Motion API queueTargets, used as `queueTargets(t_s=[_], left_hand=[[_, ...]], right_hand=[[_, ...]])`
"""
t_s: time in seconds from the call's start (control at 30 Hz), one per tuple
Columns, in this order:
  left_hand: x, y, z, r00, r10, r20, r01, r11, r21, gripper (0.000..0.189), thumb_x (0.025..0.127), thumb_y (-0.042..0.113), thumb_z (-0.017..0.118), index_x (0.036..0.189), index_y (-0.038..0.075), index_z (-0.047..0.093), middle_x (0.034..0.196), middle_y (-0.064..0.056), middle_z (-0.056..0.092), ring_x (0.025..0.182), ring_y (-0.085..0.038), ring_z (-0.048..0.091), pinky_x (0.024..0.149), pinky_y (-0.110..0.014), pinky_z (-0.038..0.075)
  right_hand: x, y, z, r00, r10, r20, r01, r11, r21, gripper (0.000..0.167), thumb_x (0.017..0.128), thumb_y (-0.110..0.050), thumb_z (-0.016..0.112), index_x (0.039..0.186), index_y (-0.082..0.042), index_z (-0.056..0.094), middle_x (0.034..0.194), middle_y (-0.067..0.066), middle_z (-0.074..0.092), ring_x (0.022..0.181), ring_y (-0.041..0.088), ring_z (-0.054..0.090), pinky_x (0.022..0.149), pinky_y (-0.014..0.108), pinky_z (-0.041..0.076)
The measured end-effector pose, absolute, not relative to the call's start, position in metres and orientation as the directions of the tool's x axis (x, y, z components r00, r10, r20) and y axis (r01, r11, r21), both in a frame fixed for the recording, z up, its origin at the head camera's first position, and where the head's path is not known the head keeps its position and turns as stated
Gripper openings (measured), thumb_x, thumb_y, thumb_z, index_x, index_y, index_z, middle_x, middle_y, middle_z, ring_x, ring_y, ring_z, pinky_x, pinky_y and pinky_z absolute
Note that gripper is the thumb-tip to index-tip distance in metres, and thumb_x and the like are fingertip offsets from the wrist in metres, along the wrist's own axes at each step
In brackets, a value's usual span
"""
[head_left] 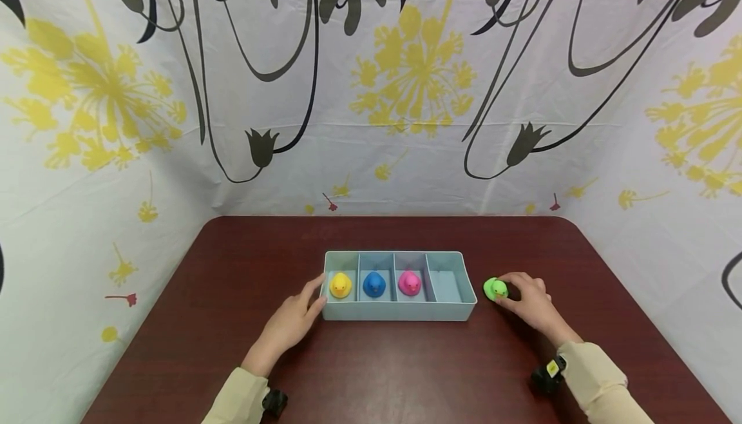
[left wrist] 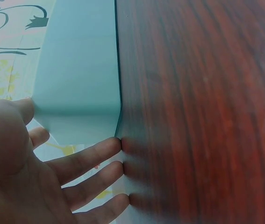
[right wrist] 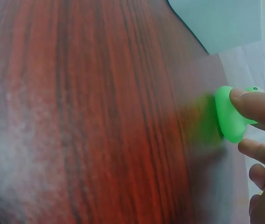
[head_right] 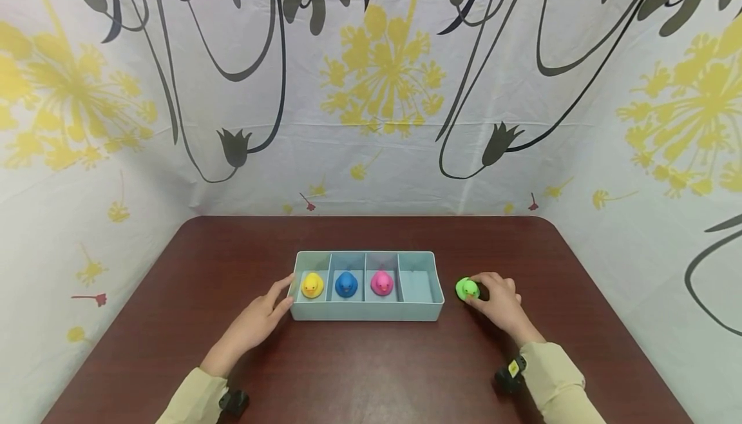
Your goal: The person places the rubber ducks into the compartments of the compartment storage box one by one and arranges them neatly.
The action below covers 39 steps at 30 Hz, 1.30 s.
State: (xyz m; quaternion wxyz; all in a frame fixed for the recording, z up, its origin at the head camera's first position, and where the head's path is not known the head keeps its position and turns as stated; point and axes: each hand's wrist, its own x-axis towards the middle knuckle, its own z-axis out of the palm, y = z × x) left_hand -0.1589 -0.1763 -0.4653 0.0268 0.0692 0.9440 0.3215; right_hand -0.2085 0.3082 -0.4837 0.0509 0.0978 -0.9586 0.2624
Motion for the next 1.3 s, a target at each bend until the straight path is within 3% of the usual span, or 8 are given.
queueTargets(t_s=[0.13, 0.43, 0.9, 1.3], left_hand=[[-0.159, -0.177, -0.466, -0.990, 0.144, -0.004, 0.112, 0.783, 0.612, 0.055, 0.099, 0.039, 0.049, 0.150, 0.025, 0.032, 0.131, -0.016, 0.058, 0.111, -0.033, 0.060, 0.091, -0.055, 0.047], [-0.159, -0.177, -0.466, -0.989, 0.147, -0.001, 0.116, 0.786, 0.607, 0.055, 0.099, 0.039, 0.048, 0.149, 0.024, 0.032, 0.130, -0.017, 0.058, 0.110, -0.034, 0.060, 0.090, -0.055, 0.048], [-0.159, -0.178, -0.467, -0.989, 0.150, 0.014, 0.127, 0.778, 0.615, 0.055, 0.099, 0.038, 0.050, 0.150, 0.026, 0.032, 0.128, -0.015, 0.060, 0.107, -0.033, 0.062, 0.086, -0.053, 0.049], [-0.157, -0.178, -0.466, -0.990, 0.144, 0.006, 0.116, 0.773, 0.624, 0.055, 0.099, 0.039, 0.049, 0.150, 0.028, 0.031, 0.134, -0.014, 0.056, 0.114, -0.035, 0.059, 0.091, -0.055, 0.047]], right_hand=[[-0.208, 0.308, -0.484, -0.974, -0.163, 0.158, -0.221, 0.838, -0.498, 0.041, 0.083, -0.023, 0.074, 0.118, -0.006, 0.061, 0.126, 0.023, 0.053, 0.106, 0.039, 0.038, 0.073, 0.054, 0.033], [-0.208, 0.305, -0.478, -0.971, -0.171, 0.168, -0.232, 0.851, -0.472, 0.040, 0.082, -0.022, 0.075, 0.117, -0.006, 0.063, 0.123, 0.021, 0.055, 0.103, 0.034, 0.039, 0.070, 0.041, 0.029], [-0.207, 0.291, -0.448, -0.958, -0.211, 0.196, -0.279, 0.845, -0.457, 0.042, 0.083, -0.027, 0.075, 0.117, -0.005, 0.063, 0.116, 0.017, 0.060, 0.101, 0.031, 0.042, 0.072, 0.043, 0.029], [-0.209, 0.273, -0.421, -0.925, -0.248, 0.289, -0.357, 0.829, -0.432, 0.035, 0.082, -0.016, 0.075, 0.113, -0.005, 0.063, 0.111, 0.014, 0.061, 0.099, 0.029, 0.042, 0.074, 0.042, 0.027]])
